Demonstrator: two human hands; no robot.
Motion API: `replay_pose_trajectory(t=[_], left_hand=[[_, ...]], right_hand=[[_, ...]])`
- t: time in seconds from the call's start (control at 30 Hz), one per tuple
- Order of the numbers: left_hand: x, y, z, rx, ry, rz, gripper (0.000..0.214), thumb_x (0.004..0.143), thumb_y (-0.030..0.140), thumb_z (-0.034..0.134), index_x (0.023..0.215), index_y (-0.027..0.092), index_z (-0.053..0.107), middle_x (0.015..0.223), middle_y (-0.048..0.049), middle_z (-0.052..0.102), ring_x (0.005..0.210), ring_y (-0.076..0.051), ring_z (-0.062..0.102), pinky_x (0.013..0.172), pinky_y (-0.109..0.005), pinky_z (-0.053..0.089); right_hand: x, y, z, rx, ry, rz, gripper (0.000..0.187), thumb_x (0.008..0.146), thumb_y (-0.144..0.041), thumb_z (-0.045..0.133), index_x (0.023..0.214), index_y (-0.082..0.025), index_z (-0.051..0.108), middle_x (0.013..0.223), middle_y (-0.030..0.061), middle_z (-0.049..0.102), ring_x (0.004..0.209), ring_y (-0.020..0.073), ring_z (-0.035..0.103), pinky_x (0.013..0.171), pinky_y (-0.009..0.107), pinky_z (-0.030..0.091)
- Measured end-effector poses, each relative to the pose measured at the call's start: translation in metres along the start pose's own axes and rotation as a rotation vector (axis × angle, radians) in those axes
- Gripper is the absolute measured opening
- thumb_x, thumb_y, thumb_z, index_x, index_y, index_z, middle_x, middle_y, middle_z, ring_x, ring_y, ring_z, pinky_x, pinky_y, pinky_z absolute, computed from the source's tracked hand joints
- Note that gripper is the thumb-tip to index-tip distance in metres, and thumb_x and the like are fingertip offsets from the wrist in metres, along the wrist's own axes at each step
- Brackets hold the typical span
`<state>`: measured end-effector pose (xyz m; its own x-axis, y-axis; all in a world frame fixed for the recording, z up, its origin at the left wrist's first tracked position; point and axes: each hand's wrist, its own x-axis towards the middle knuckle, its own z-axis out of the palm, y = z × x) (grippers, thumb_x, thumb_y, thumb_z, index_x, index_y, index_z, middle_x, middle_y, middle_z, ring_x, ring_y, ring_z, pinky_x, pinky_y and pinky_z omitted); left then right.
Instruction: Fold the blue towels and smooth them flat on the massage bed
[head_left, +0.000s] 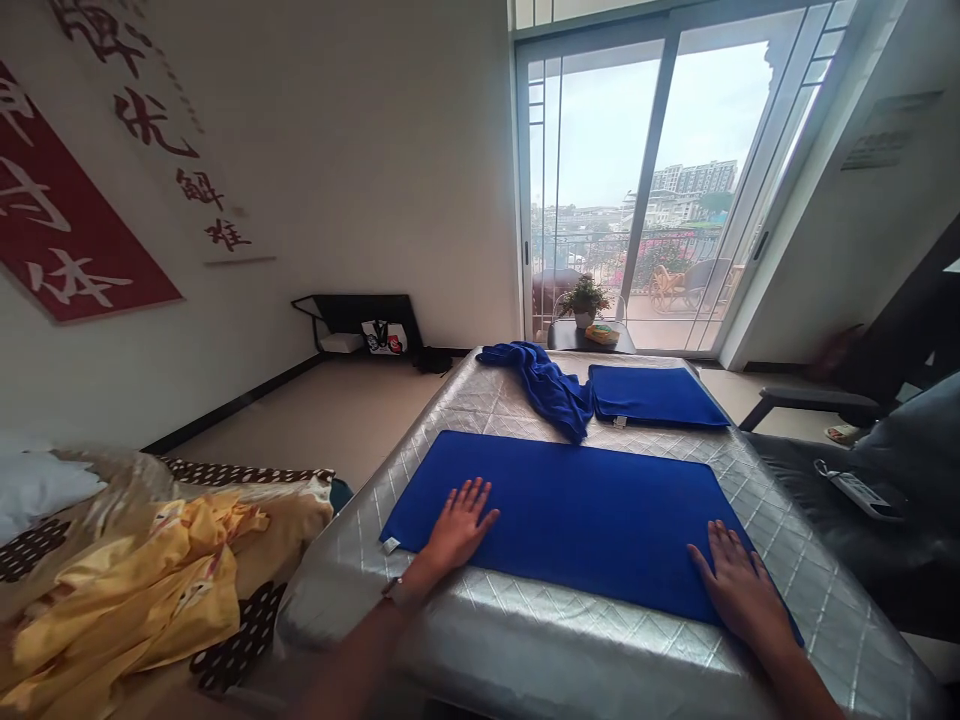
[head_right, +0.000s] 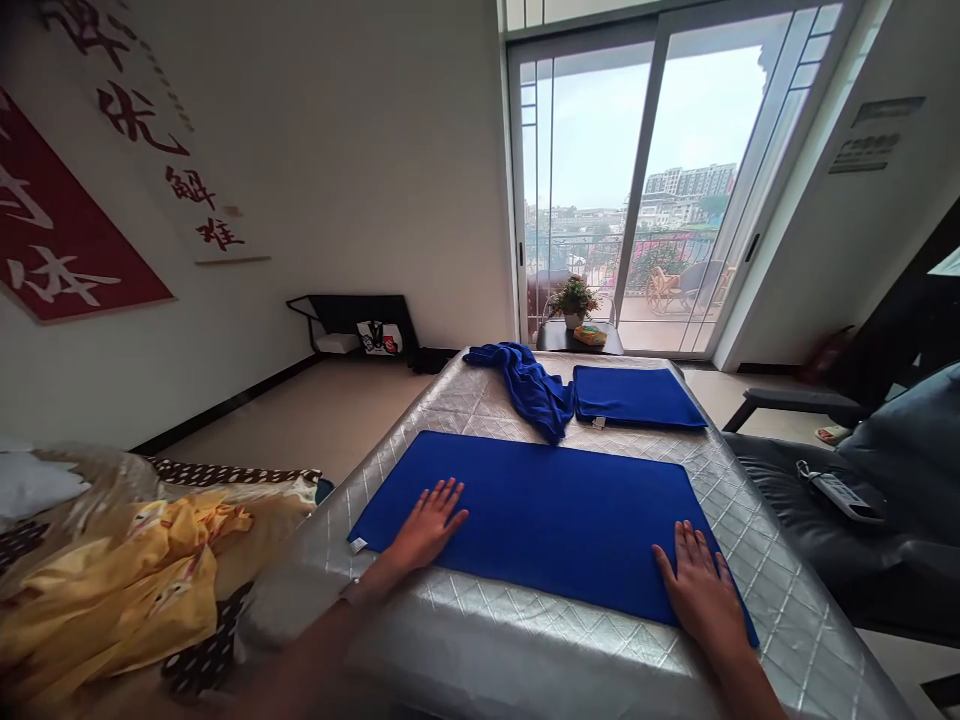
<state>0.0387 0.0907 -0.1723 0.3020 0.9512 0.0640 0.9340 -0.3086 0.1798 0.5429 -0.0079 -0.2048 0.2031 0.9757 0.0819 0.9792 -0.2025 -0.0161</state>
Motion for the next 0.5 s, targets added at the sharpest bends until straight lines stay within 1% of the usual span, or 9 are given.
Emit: replay_pose_trajectory(t=[0.07, 0.1, 0.13, 0.2, 0.23, 0.3, 0.37, 0.43, 0.5], left_hand=[[-0.013, -0.046, -0.009, 0.052, -0.001, -0.172, 0.071, 0.102, 0.065, 0.022, 0.161, 0.025, 0.024, 0.166, -0.0065, 0.019, 0.154, -0.028, 0.016, 0.125, -0.053, 0.014], [-0.020, -0.065, -0.012, 0.074, 0.006, -0.232, 0.071, 0.102, 0.064, 0.022, 0.161, 0.023, 0.024, 0.166, -0.0077, 0.018, 0.154, -0.028, 0.016, 0.124, -0.053, 0.015], [-0.026, -0.080, -0.013, 0.091, 0.016, -0.268, 0.071, 0.103, 0.063, 0.022, 0.161, 0.022, 0.023, 0.166, -0.0087, 0.018, 0.154, -0.028, 0.017, 0.124, -0.052, 0.017], [-0.036, -0.097, -0.015, 0.109, 0.040, -0.282, 0.072, 0.103, 0.062, 0.021, 0.161, 0.020, 0.022, 0.167, -0.0102, 0.018, 0.154, -0.028, 0.018, 0.124, -0.051, 0.018], [-0.038, -0.100, -0.014, 0.112, 0.052, -0.278, 0.073, 0.103, 0.063, 0.021, 0.161, 0.019, 0.022, 0.167, -0.0108, 0.018, 0.154, -0.027, 0.018, 0.123, -0.050, 0.019], [-0.040, -0.099, -0.013, 0.113, 0.070, -0.275, 0.075, 0.103, 0.065, 0.021, 0.161, 0.017, 0.022, 0.167, -0.0116, 0.018, 0.154, -0.027, 0.018, 0.124, -0.049, 0.018], [-0.040, -0.094, -0.012, 0.112, 0.089, -0.274, 0.076, 0.102, 0.065, 0.023, 0.160, 0.016, 0.024, 0.166, -0.0122, 0.019, 0.153, -0.027, 0.019, 0.124, -0.049, 0.018], [-0.038, -0.091, -0.011, 0.113, 0.111, -0.260, 0.075, 0.103, 0.064, 0.024, 0.160, 0.015, 0.026, 0.165, -0.0130, 0.022, 0.153, -0.028, 0.021, 0.124, -0.049, 0.019], [-0.038, -0.091, -0.010, 0.114, 0.136, -0.251, 0.074, 0.103, 0.063, 0.026, 0.159, 0.015, 0.028, 0.165, -0.0137, 0.024, 0.152, -0.028, 0.023, 0.124, -0.050, 0.020]], right_hand=[[-0.001, 0.014, 0.003, 0.015, 0.014, 0.003, 0.080, 0.087, -0.048, 0.018, 0.151, -0.006, 0.042, 0.164, 0.0136, 0.029, 0.153, 0.0265, 0.020, 0.123, 0.050, 0.020], [-0.001, 0.019, 0.005, 0.030, 0.022, 0.005, 0.080, 0.087, -0.048, 0.019, 0.151, -0.008, 0.043, 0.163, 0.0142, 0.030, 0.153, 0.0268, 0.021, 0.122, 0.051, 0.021], [-0.001, 0.024, 0.006, 0.048, 0.031, 0.007, 0.079, 0.087, -0.049, 0.019, 0.150, -0.008, 0.043, 0.163, 0.0147, 0.031, 0.152, 0.0269, 0.023, 0.122, 0.051, 0.023], [0.000, 0.031, 0.006, 0.081, 0.049, 0.023, 0.080, 0.088, -0.051, 0.018, 0.152, -0.006, 0.040, 0.162, 0.0155, 0.032, 0.152, 0.0269, 0.025, 0.121, 0.050, 0.024], [0.001, 0.032, 0.005, 0.089, 0.058, 0.035, 0.081, 0.089, -0.052, 0.018, 0.152, -0.005, 0.038, 0.162, 0.0160, 0.033, 0.151, 0.0273, 0.026, 0.121, 0.050, 0.024], [0.002, 0.029, 0.000, 0.087, 0.084, 0.056, 0.082, 0.091, -0.052, 0.016, 0.151, -0.002, 0.038, 0.161, 0.0169, 0.034, 0.150, 0.0289, 0.027, 0.122, 0.052, 0.022], [0.001, 0.017, -0.009, 0.081, 0.114, 0.029, 0.079, 0.093, -0.049, 0.013, 0.150, -0.002, 0.041, 0.160, 0.0173, 0.036, 0.150, 0.0291, 0.028, 0.122, 0.053, 0.022], [0.000, -0.011, -0.021, 0.086, 0.119, -0.047, 0.075, 0.096, -0.046, 0.012, 0.149, -0.002, 0.044, 0.159, 0.0179, 0.038, 0.150, 0.0288, 0.029, 0.121, 0.052, 0.024], [-0.003, -0.056, -0.035, 0.098, 0.083, -0.134, 0.073, 0.098, -0.045, 0.013, 0.149, -0.002, 0.044, 0.158, 0.0180, 0.037, 0.150, 0.0288, 0.028, 0.121, 0.051, 0.025]])
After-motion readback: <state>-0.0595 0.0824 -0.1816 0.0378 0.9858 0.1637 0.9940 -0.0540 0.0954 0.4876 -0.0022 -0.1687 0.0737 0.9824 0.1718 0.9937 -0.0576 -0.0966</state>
